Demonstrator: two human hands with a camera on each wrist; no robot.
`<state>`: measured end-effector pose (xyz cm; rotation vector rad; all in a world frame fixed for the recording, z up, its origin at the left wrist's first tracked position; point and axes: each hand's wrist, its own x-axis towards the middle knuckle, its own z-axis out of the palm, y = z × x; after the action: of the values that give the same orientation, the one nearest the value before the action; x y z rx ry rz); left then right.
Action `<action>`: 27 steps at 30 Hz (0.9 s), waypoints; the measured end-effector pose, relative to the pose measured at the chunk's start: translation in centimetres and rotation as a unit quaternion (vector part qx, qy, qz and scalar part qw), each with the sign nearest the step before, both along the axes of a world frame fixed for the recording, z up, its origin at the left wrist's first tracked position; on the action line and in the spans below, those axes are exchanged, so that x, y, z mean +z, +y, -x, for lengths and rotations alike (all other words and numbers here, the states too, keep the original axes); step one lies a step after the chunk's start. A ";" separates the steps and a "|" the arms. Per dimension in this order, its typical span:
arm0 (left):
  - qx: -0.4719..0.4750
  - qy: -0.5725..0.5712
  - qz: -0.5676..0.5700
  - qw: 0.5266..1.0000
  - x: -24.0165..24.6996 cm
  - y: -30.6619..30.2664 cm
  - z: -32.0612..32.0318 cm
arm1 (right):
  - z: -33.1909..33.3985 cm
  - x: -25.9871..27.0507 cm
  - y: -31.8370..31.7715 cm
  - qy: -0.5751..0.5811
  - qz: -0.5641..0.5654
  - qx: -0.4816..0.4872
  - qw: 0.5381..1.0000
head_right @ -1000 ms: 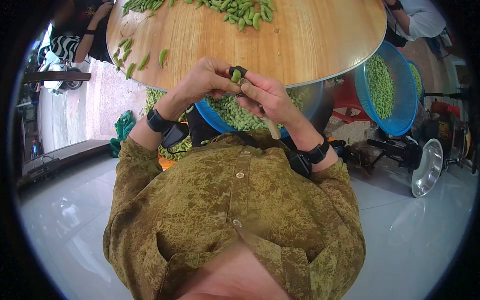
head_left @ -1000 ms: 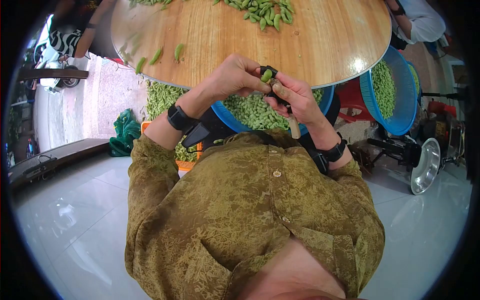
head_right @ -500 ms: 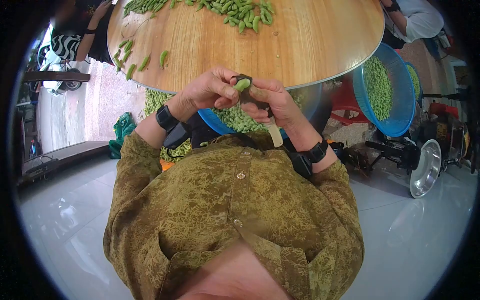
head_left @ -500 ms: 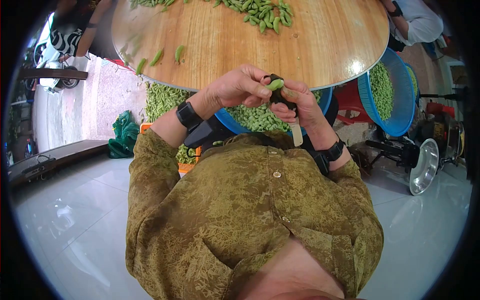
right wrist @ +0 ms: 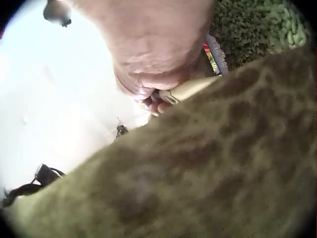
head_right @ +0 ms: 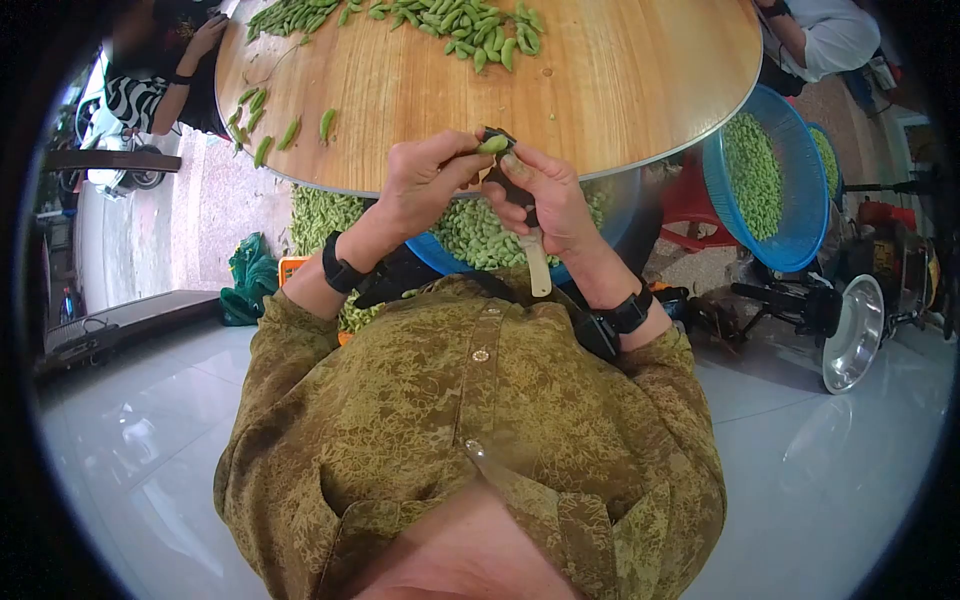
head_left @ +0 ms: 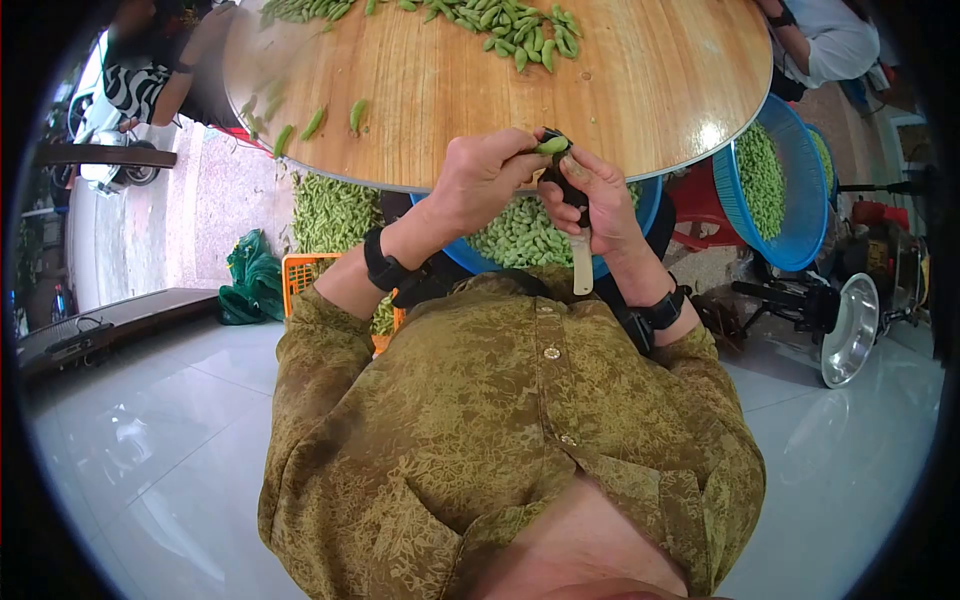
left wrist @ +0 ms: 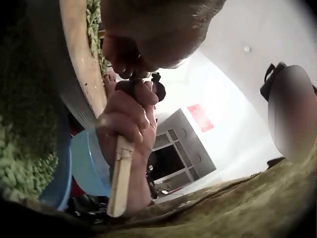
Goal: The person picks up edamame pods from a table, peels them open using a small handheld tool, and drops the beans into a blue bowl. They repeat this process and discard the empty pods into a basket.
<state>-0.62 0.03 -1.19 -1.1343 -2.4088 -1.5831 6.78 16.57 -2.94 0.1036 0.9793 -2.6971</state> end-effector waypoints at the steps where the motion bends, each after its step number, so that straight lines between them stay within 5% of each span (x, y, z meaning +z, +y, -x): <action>1: -0.014 -0.100 -0.026 0.994 0.0 0.0 -0.2 | -0.1 0.1 0.0 0.001 0.000 -0.002 1.000; 5: -0.046 -0.374 -0.071 0.924 1.0 -0.4 0.0 | -0.4 0.6 0.1 0.074 -0.106 -0.030 0.991; 10: 0.003 -0.214 -0.009 0.977 0.4 0.0 -1.1 | -0.4 0.4 -0.5 0.078 -0.340 -0.147 0.926; 12: 0.017 -0.139 0.014 0.990 0.3 0.0 -1.4 | 0.1 0.2 -0.4 0.228 -0.561 -0.237 0.759; 16: 0.023 -0.078 0.058 0.995 1.0 -0.5 -2.0 | 0.1 1.3 -0.5 0.285 -0.639 -0.231 0.676; 18: 0.012 -0.091 0.064 0.994 1.2 -0.6 -2.1 | 0.6 0.9 -0.9 0.419 -0.654 -0.264 0.572; 23: 0.005 -0.074 0.117 0.990 2.0 -0.8 -2.3 | 0.2 0.6 -1.3 0.395 -0.678 -0.198 0.588; 26: -0.004 -0.106 0.108 0.989 2.4 -1.6 -2.4 | 0.0 0.8 -0.8 0.347 -0.660 -0.196 0.637; 27: 0.009 -0.064 0.149 0.987 2.7 -2.8 -1.7 | -0.3 1.1 -0.3 0.313 -0.637 -0.146 0.689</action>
<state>1.08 -2.77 1.52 -1.0754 -2.8047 -1.3622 7.07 16.29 -1.80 -0.4663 3.0533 -1.6170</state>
